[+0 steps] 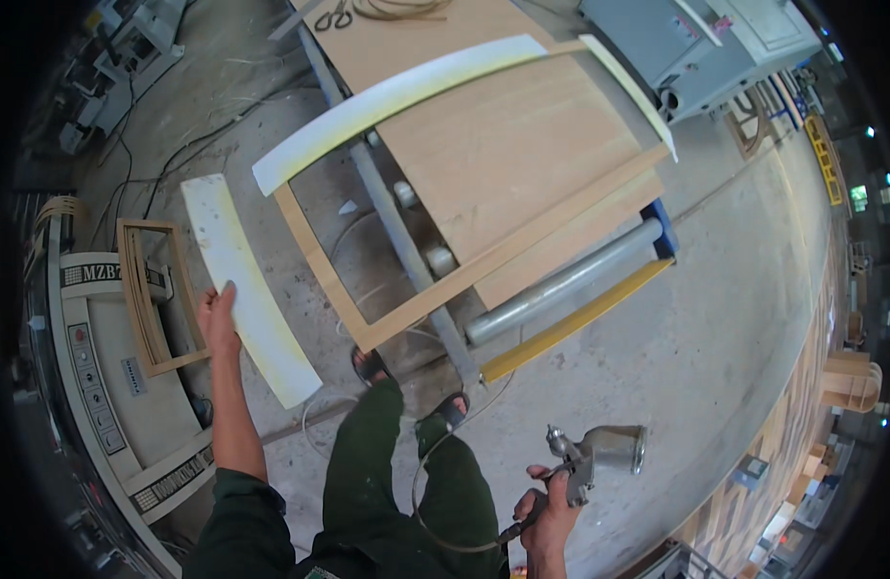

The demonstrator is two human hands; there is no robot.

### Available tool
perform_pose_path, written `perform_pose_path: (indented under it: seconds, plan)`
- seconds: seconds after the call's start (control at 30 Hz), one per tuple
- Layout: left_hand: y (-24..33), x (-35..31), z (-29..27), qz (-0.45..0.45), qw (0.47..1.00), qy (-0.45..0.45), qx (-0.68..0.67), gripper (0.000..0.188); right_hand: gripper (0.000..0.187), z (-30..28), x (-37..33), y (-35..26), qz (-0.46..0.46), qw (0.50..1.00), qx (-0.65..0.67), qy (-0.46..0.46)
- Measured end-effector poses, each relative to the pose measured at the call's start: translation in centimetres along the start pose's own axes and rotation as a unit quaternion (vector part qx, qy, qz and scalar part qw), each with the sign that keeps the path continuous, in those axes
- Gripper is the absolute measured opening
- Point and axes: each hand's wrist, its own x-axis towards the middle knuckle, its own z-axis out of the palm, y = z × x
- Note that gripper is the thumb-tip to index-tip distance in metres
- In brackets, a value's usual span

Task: Applying adhesive with a spray gun to a workpiece and attaching an edging strip.

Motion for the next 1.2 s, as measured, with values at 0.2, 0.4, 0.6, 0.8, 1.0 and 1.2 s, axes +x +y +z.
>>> perform_pose_path:
  seconds: [0.2,0.4,0.6,0.8,1.0,1.2]
  plan:
    - [3.4,4.7,-9.1,0.046,0.991,-0.002,0.125,0.024,0.04,6.3,-2.0,1.6,-0.004,0.999,0.009,0.041]
    - [2.7,13.4,-16.3,0.021,0.964,0.007,0.264,0.03,0.036,16.5,-3.0,4.2,-0.077,0.987,0.053,0.132]
    - [4.2,27.2,-26.0,0.004,0.934,-0.023,0.357,0.037,0.032,30.6,-5.1,3.4,-0.067,0.974,0.105,0.19]
    - [13.6,37.7,-28.0,0.019,0.91,-0.007,0.413,0.049,0.039,41.2,-6.8,3.1,-0.03,0.966,0.148,0.21]
    - [18.4,48.8,-19.0,-0.039,0.979,-0.112,0.167,0.045,0.039,44.4,-7.0,2.8,-0.005,0.939,0.196,0.281]
    - [24.8,54.0,0.7,-0.222,0.928,-0.293,-0.059,0.033,0.04,46.8,-6.1,4.2,0.037,0.893,0.281,0.35]
